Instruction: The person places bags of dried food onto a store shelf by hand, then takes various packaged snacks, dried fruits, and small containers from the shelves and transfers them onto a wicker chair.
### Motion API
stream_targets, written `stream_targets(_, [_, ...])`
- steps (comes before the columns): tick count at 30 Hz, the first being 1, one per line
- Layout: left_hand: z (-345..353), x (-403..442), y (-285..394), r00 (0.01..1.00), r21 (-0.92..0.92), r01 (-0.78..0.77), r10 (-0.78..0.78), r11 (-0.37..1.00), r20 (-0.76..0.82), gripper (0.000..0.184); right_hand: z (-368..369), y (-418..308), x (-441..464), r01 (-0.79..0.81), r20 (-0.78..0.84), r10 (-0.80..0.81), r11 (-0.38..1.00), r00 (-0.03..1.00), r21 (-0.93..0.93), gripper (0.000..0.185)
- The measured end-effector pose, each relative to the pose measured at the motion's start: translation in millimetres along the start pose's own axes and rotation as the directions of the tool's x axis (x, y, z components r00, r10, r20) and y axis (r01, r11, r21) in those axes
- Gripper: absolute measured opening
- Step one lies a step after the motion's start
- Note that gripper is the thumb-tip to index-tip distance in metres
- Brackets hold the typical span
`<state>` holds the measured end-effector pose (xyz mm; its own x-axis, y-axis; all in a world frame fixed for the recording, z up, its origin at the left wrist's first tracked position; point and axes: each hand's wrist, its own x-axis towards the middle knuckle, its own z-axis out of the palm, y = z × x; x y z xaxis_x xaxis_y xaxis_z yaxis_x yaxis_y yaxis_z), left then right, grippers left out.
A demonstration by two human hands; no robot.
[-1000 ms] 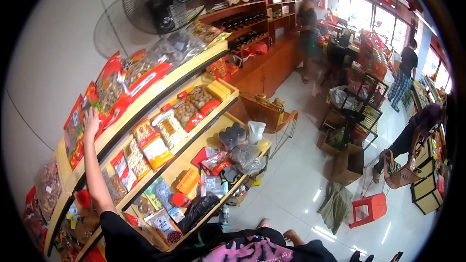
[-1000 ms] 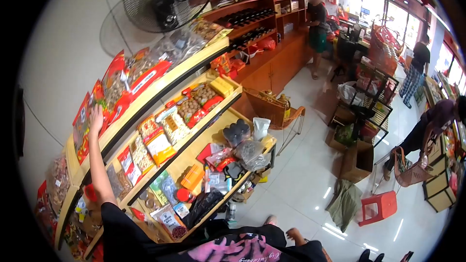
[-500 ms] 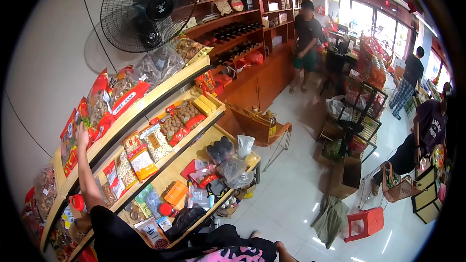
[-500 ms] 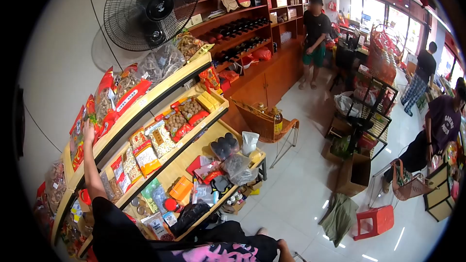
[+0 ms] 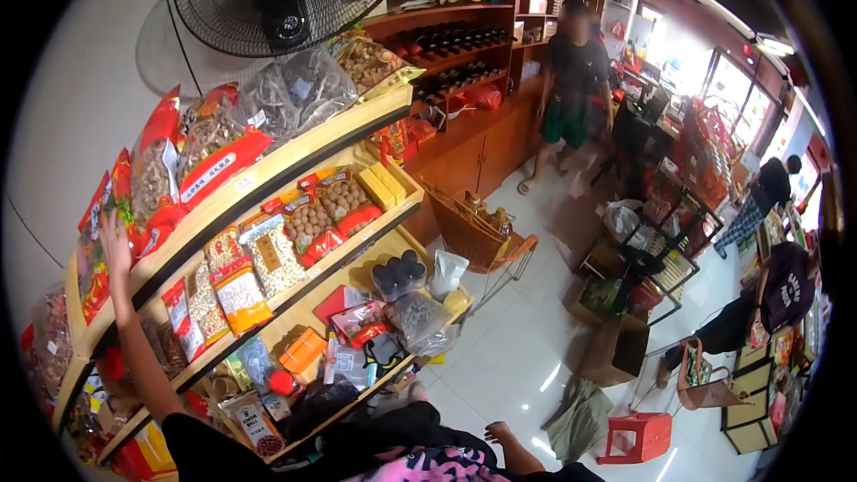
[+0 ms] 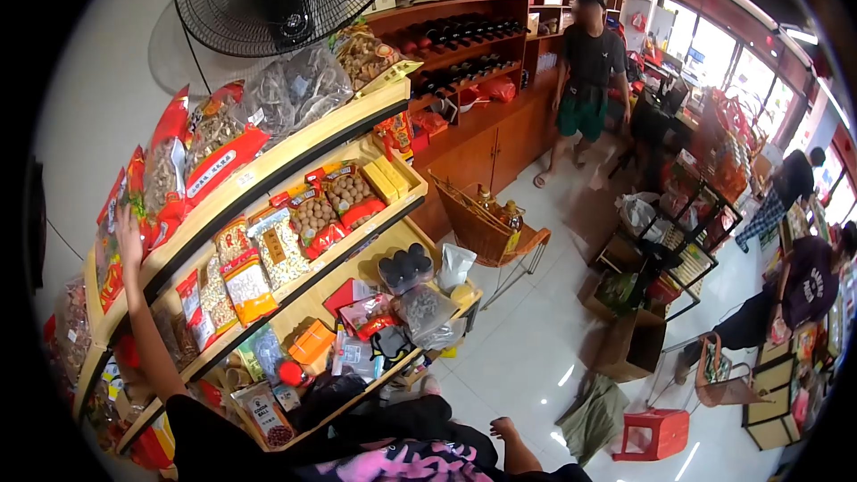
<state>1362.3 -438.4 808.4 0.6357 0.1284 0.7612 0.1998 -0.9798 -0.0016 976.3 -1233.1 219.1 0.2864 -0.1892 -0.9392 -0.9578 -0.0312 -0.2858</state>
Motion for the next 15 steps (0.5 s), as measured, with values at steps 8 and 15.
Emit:
stream_targets(8, [-33.7, -130.2, 202.7, 0.787, -0.318, -0.285, 0.032, 0.904, -0.616, 0.029, -21.1, -135.2, 48.0, 0.147, -0.129, -0.169, 0.976, 0.977, -0.16, 0.02])
stream_targets(15, [106.2, -382.1, 376.8, 0.898, -0.762, -0.029, 0.352, 0.647, 0.265, 0.018, -33.4, -219.1, 71.7, 0.224, -0.078, -0.23, 0.972, 0.97, -0.077, 0.024])
